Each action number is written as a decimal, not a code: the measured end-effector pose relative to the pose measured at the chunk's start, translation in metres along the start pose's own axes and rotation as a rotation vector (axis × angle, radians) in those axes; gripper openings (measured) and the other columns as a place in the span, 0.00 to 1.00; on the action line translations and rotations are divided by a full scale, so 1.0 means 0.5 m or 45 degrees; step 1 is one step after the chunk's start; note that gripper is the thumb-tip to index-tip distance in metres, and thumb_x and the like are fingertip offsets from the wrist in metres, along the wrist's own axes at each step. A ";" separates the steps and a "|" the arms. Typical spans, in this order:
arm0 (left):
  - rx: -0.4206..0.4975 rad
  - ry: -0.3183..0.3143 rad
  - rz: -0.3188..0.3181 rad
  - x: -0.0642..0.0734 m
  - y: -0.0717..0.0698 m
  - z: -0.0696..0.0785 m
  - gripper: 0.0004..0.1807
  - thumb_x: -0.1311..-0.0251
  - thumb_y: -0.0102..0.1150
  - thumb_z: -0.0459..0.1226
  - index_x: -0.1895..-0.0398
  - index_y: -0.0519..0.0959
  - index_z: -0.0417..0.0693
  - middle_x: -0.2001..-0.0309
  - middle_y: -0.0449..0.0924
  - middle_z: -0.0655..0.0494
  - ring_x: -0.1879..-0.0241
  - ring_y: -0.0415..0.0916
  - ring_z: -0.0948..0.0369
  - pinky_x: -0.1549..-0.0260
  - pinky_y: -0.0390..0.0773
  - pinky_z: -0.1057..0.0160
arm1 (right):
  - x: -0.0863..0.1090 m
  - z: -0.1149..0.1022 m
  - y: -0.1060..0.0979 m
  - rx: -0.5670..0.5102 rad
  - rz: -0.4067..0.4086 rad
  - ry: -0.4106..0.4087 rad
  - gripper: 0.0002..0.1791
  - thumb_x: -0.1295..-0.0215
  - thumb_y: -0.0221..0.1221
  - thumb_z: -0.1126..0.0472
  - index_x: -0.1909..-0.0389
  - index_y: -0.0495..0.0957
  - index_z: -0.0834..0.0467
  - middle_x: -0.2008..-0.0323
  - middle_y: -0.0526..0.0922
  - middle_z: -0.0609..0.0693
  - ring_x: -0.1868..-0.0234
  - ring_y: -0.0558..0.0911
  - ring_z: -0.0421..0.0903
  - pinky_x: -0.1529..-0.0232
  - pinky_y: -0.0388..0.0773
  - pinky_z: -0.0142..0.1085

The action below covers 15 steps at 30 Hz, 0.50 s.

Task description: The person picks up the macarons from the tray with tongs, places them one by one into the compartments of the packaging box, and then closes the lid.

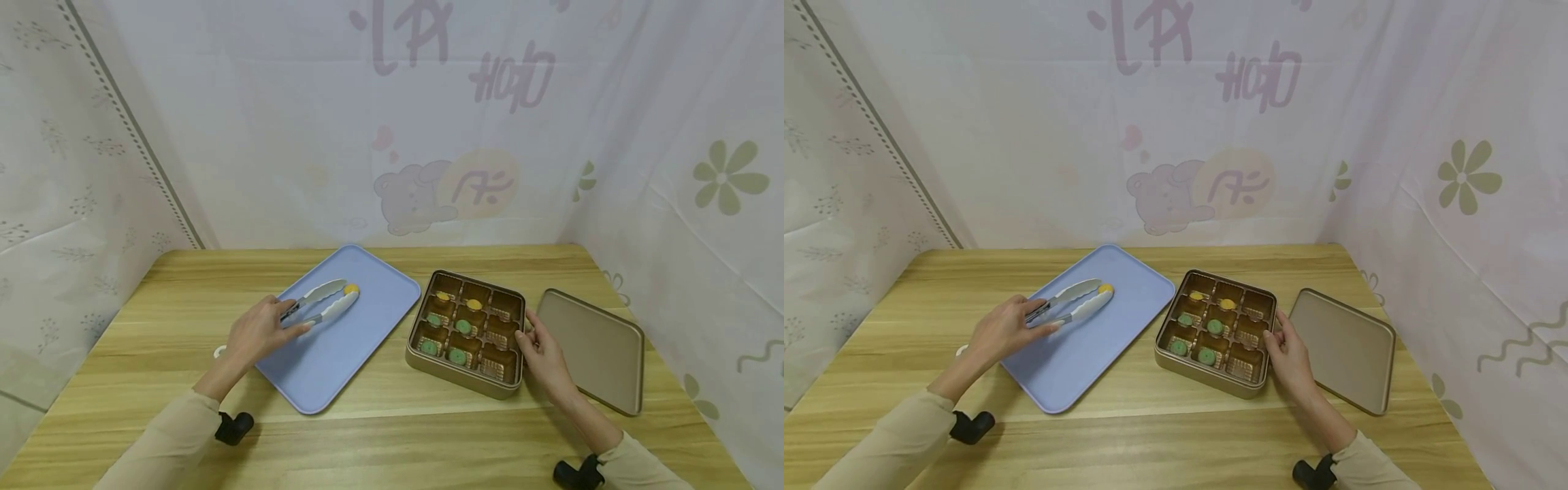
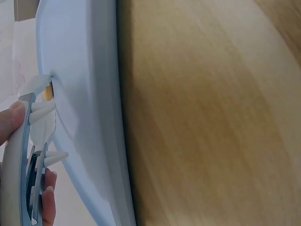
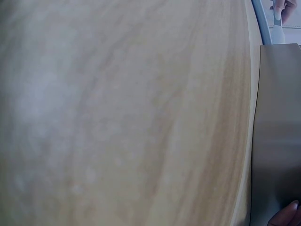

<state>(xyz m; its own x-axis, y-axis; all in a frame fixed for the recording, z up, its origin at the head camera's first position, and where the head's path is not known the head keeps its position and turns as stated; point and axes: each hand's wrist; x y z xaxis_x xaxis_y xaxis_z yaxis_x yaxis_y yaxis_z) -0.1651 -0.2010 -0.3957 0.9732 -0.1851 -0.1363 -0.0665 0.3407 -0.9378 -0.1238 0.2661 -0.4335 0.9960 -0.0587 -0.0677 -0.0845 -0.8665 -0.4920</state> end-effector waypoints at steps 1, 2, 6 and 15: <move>0.002 0.000 -0.002 -0.001 0.000 0.001 0.33 0.50 0.66 0.52 0.46 0.77 0.38 0.74 0.66 0.53 0.77 0.60 0.60 0.83 0.58 0.64 | 0.000 -0.001 0.000 0.000 0.001 0.001 0.33 0.27 0.47 0.59 0.29 0.47 0.68 0.71 0.66 0.50 0.75 0.63 0.36 0.73 0.64 0.29; 0.003 0.000 -0.002 -0.001 -0.001 0.001 0.33 0.49 0.66 0.52 0.46 0.77 0.38 0.74 0.66 0.53 0.77 0.60 0.60 0.83 0.58 0.64 | 0.000 -0.001 0.000 -0.002 0.001 0.004 0.33 0.27 0.47 0.59 0.29 0.47 0.68 0.71 0.66 0.50 0.75 0.63 0.36 0.73 0.64 0.29; 0.010 0.001 -0.006 -0.004 -0.002 0.002 0.33 0.49 0.66 0.51 0.45 0.77 0.37 0.74 0.67 0.52 0.77 0.60 0.60 0.83 0.57 0.64 | 0.000 0.001 0.001 0.001 0.003 0.004 0.33 0.27 0.47 0.59 0.29 0.48 0.68 0.70 0.65 0.49 0.75 0.63 0.35 0.71 0.64 0.28; 0.018 -0.003 -0.021 -0.007 -0.001 0.001 0.33 0.49 0.66 0.51 0.45 0.76 0.37 0.73 0.67 0.52 0.78 0.59 0.60 0.84 0.57 0.64 | -0.001 0.003 0.002 0.005 0.003 -0.002 0.32 0.27 0.47 0.58 0.29 0.48 0.68 0.70 0.66 0.50 0.74 0.63 0.35 0.71 0.64 0.29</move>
Point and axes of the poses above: each hand's wrist, its own x-axis away from the middle knuckle, its own y-axis out of the palm, z = x × y
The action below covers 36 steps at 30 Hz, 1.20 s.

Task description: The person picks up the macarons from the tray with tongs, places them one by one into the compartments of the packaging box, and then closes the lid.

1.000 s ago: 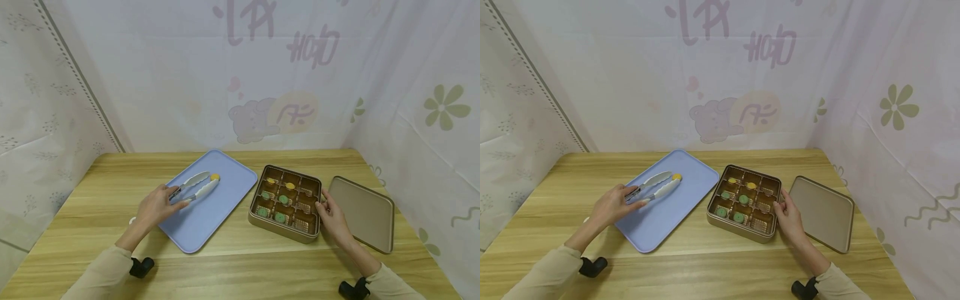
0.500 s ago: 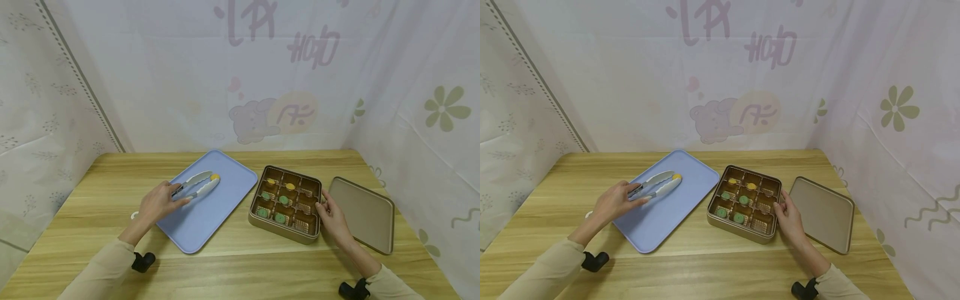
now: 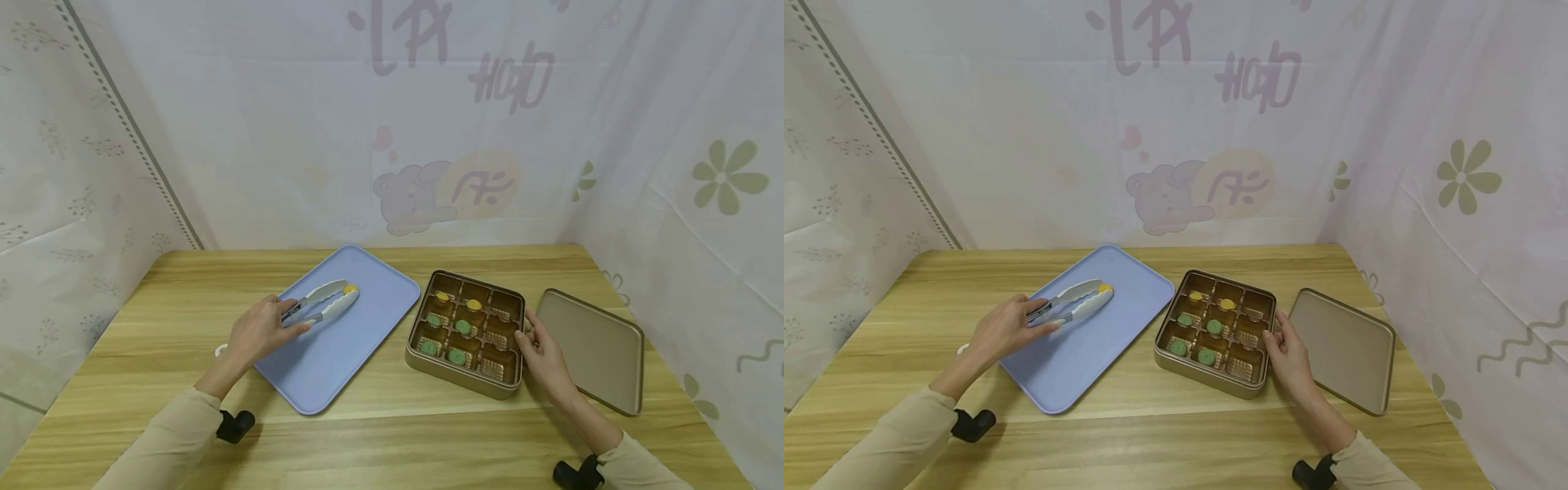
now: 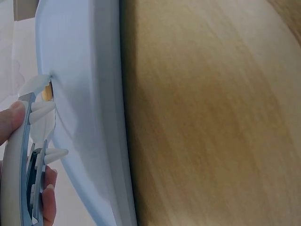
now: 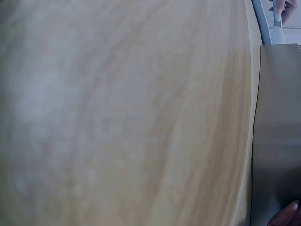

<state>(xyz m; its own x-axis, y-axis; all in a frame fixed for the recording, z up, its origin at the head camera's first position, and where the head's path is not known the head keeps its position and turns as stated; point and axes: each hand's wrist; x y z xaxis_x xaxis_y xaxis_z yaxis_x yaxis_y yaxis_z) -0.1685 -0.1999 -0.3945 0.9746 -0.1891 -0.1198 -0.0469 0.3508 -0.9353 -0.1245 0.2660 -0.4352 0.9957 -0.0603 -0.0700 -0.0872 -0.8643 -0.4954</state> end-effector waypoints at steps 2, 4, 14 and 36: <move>0.000 -0.005 -0.004 0.000 0.000 0.000 0.33 0.49 0.66 0.51 0.45 0.76 0.37 0.73 0.67 0.52 0.78 0.59 0.60 0.84 0.56 0.64 | 0.001 0.000 0.000 0.002 -0.004 0.008 0.32 0.27 0.46 0.58 0.29 0.48 0.68 0.69 0.66 0.51 0.74 0.64 0.36 0.70 0.65 0.29; -0.001 -0.008 -0.010 -0.001 0.000 -0.001 0.34 0.49 0.66 0.51 0.44 0.76 0.37 0.73 0.67 0.52 0.78 0.58 0.60 0.84 0.56 0.64 | 0.001 0.000 -0.001 0.008 -0.009 0.016 0.33 0.27 0.46 0.57 0.29 0.48 0.67 0.69 0.66 0.51 0.74 0.64 0.36 0.70 0.65 0.29; 0.011 -0.008 -0.007 0.001 0.004 -0.001 0.33 0.49 0.66 0.51 0.45 0.76 0.36 0.73 0.68 0.52 0.78 0.59 0.60 0.83 0.57 0.64 | 0.000 -0.002 -0.002 0.006 -0.014 0.030 0.33 0.27 0.46 0.57 0.28 0.47 0.66 0.70 0.66 0.50 0.75 0.63 0.36 0.72 0.65 0.29; 0.145 -0.008 0.014 -0.012 -0.001 0.037 0.33 0.49 0.67 0.51 0.44 0.77 0.39 0.75 0.69 0.52 0.78 0.60 0.60 0.81 0.58 0.64 | -0.002 -0.002 -0.002 0.024 -0.019 0.041 0.33 0.27 0.46 0.56 0.28 0.47 0.65 0.69 0.67 0.51 0.74 0.64 0.36 0.70 0.65 0.30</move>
Point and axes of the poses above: each hand's wrist, its own x-axis away from the middle knuckle, its own y-axis out of the palm, z = x × y
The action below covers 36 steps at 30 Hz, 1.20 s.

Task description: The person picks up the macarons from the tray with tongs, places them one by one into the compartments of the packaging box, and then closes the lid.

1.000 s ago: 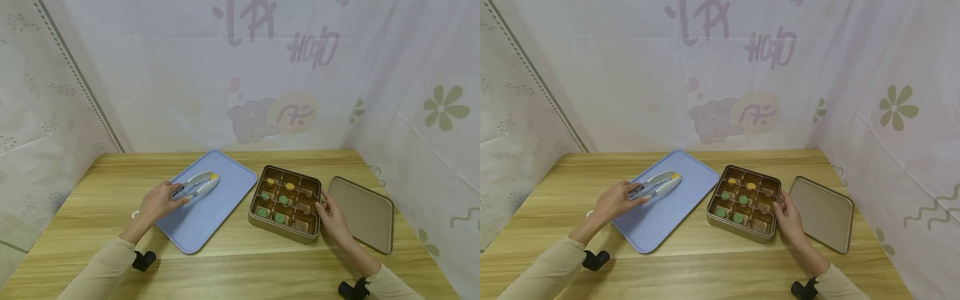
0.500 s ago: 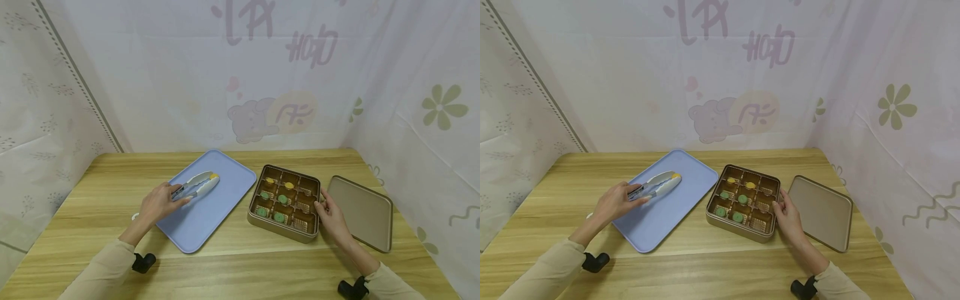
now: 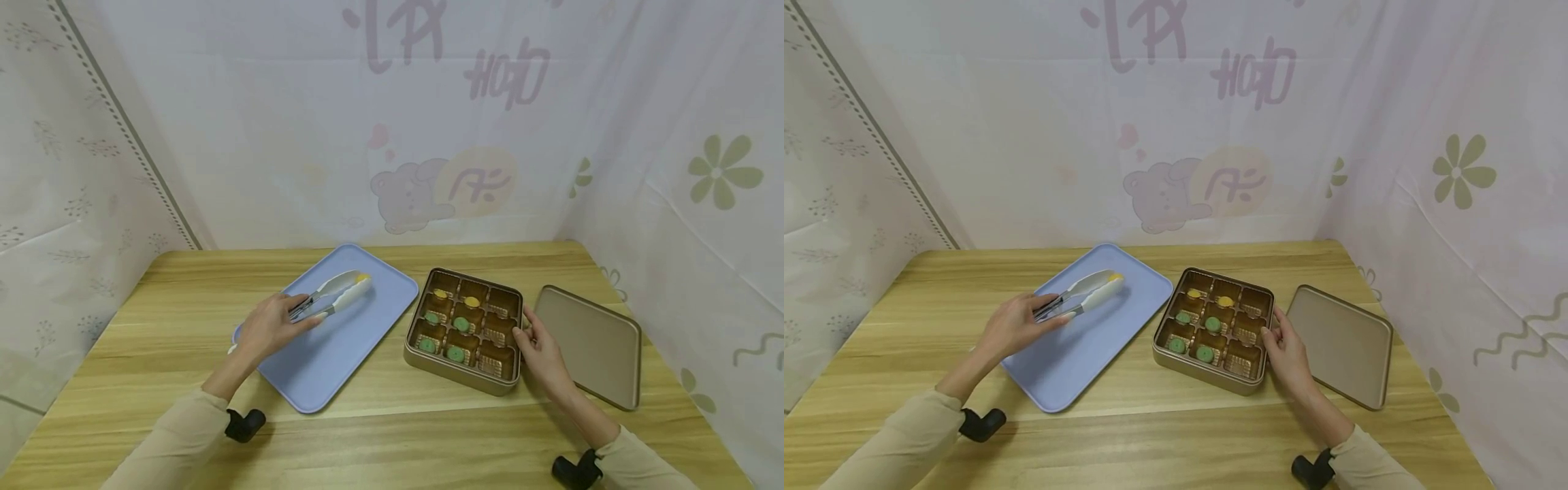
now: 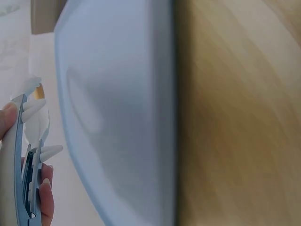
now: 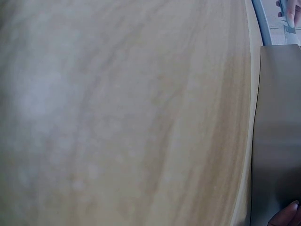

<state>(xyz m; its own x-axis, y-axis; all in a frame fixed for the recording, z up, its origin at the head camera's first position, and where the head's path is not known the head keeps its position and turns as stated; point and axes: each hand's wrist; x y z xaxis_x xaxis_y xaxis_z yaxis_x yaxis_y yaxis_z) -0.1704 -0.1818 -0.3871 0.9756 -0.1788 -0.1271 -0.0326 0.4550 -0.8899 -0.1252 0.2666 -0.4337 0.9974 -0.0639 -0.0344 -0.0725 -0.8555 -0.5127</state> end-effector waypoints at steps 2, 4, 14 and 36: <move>0.014 0.027 0.012 -0.003 0.001 0.013 0.32 0.49 0.67 0.50 0.45 0.77 0.39 0.73 0.72 0.51 0.78 0.60 0.61 0.81 0.59 0.65 | 0.000 0.000 0.000 -0.004 -0.001 0.003 0.33 0.27 0.46 0.56 0.28 0.47 0.65 0.69 0.66 0.51 0.74 0.64 0.36 0.70 0.65 0.30; 0.030 0.048 0.025 -0.005 0.003 0.028 0.32 0.49 0.67 0.50 0.45 0.78 0.40 0.70 0.75 0.50 0.78 0.61 0.61 0.81 0.60 0.65 | 0.000 0.000 0.000 -0.004 0.002 0.002 0.33 0.27 0.46 0.56 0.28 0.47 0.65 0.69 0.66 0.51 0.74 0.64 0.36 0.71 0.65 0.30; 0.124 0.119 0.009 -0.033 0.031 0.105 0.30 0.50 0.67 0.50 0.46 0.78 0.42 0.67 0.77 0.49 0.79 0.62 0.62 0.81 0.62 0.65 | 0.000 0.000 0.000 -0.019 -0.005 0.007 0.33 0.27 0.46 0.57 0.28 0.46 0.65 0.70 0.65 0.50 0.76 0.64 0.36 0.73 0.66 0.30; 0.114 0.372 -0.097 -0.084 0.111 0.288 0.32 0.47 0.64 0.53 0.43 0.76 0.45 0.60 0.78 0.52 0.83 0.59 0.65 0.85 0.60 0.69 | 0.000 0.005 0.001 -0.015 0.017 -0.014 0.33 0.27 0.47 0.57 0.28 0.48 0.66 0.70 0.66 0.51 0.75 0.64 0.35 0.73 0.66 0.29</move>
Point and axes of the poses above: each hand's wrist, its own x-axis away from the middle knuckle, its own y-axis out of the palm, z = x × y
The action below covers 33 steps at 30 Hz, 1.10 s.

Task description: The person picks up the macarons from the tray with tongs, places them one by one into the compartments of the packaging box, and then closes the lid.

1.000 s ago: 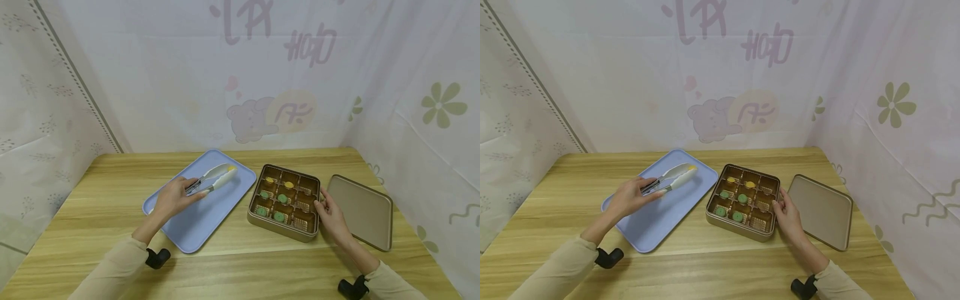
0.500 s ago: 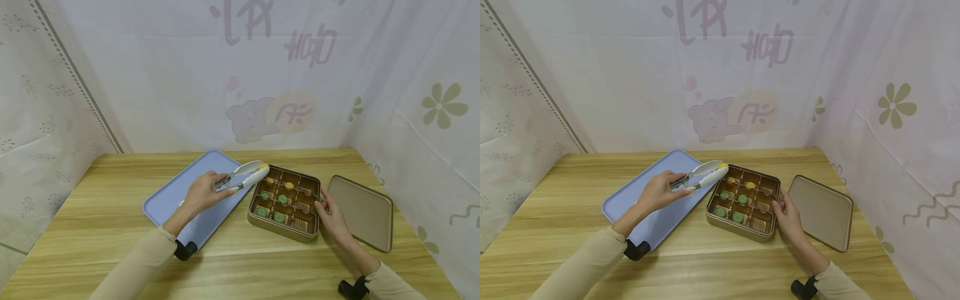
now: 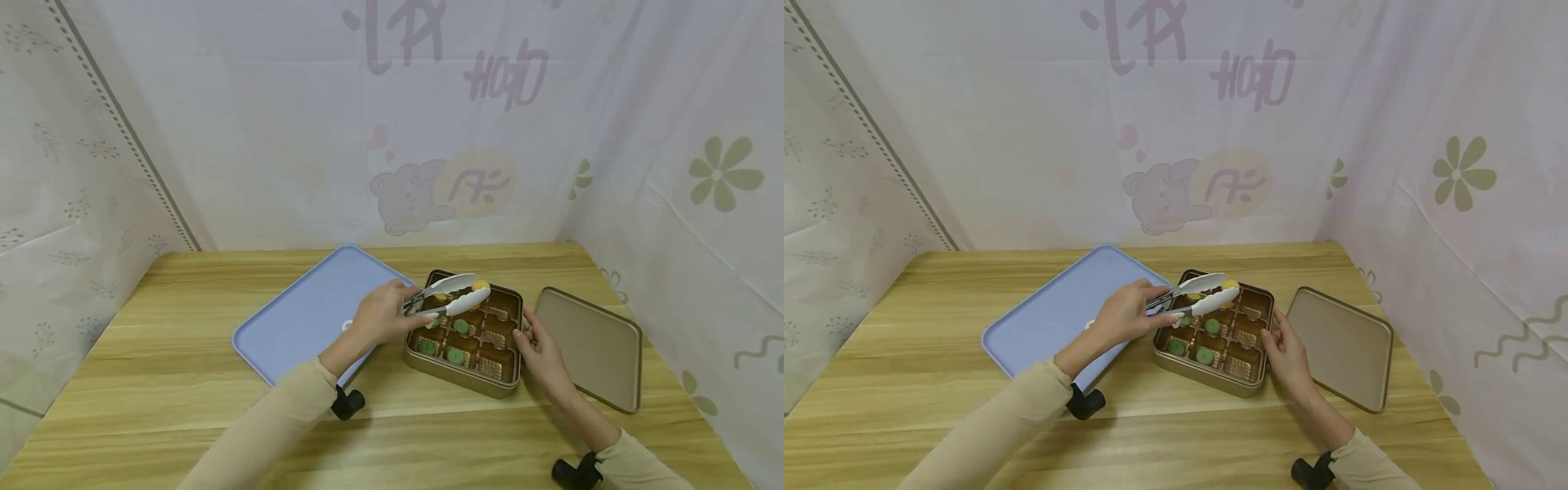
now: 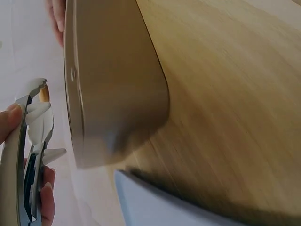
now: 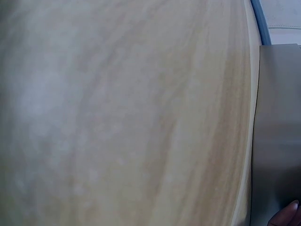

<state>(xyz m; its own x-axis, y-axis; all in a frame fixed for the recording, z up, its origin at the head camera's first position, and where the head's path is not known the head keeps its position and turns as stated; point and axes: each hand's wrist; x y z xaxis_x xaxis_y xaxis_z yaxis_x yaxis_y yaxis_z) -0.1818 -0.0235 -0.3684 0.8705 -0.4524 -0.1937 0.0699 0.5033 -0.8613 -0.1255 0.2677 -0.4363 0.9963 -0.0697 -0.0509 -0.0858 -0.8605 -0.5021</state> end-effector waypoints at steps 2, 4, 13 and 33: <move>-0.029 0.021 -0.010 -0.005 0.005 0.011 0.32 0.47 0.64 0.54 0.43 0.77 0.45 0.58 0.78 0.52 0.84 0.59 0.66 0.85 0.59 0.70 | 0.000 0.001 0.001 0.014 0.005 -0.006 0.32 0.27 0.47 0.58 0.29 0.49 0.67 0.70 0.67 0.51 0.74 0.65 0.35 0.72 0.66 0.29; -0.063 0.042 -0.012 -0.011 0.009 0.021 0.32 0.47 0.64 0.54 0.43 0.77 0.46 0.58 0.79 0.52 0.83 0.60 0.66 0.85 0.60 0.70 | 0.000 0.001 0.001 0.019 0.009 -0.012 0.32 0.27 0.47 0.58 0.29 0.49 0.67 0.70 0.67 0.52 0.74 0.65 0.35 0.72 0.66 0.29; -0.158 0.051 -0.075 -0.034 0.030 0.058 0.32 0.48 0.64 0.56 0.42 0.77 0.48 0.59 0.78 0.53 0.77 0.67 0.65 0.82 0.66 0.68 | 0.003 0.002 0.002 0.014 0.018 -0.022 0.32 0.27 0.47 0.59 0.29 0.50 0.67 0.70 0.68 0.52 0.73 0.65 0.35 0.71 0.66 0.29; -0.254 0.027 -0.104 -0.045 0.064 0.074 0.31 0.50 0.66 0.55 0.44 0.78 0.51 0.65 0.75 0.57 0.76 0.67 0.65 0.81 0.68 0.67 | -0.001 0.003 0.001 0.000 0.023 -0.022 0.31 0.27 0.47 0.59 0.29 0.50 0.67 0.71 0.67 0.49 0.75 0.64 0.34 0.72 0.65 0.29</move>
<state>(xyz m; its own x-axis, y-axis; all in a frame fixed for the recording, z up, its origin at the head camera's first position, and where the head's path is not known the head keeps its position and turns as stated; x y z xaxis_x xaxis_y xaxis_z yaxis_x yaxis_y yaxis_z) -0.1811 0.0298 -0.3744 0.8554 -0.5019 -0.1277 0.0400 0.3097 -0.9500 -0.1260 0.2679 -0.4377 0.9943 -0.0760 -0.0750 -0.1035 -0.8591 -0.5013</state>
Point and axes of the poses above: each hand's wrist, its own x-axis away from the middle knuckle, its own y-axis out of the palm, z = x × y
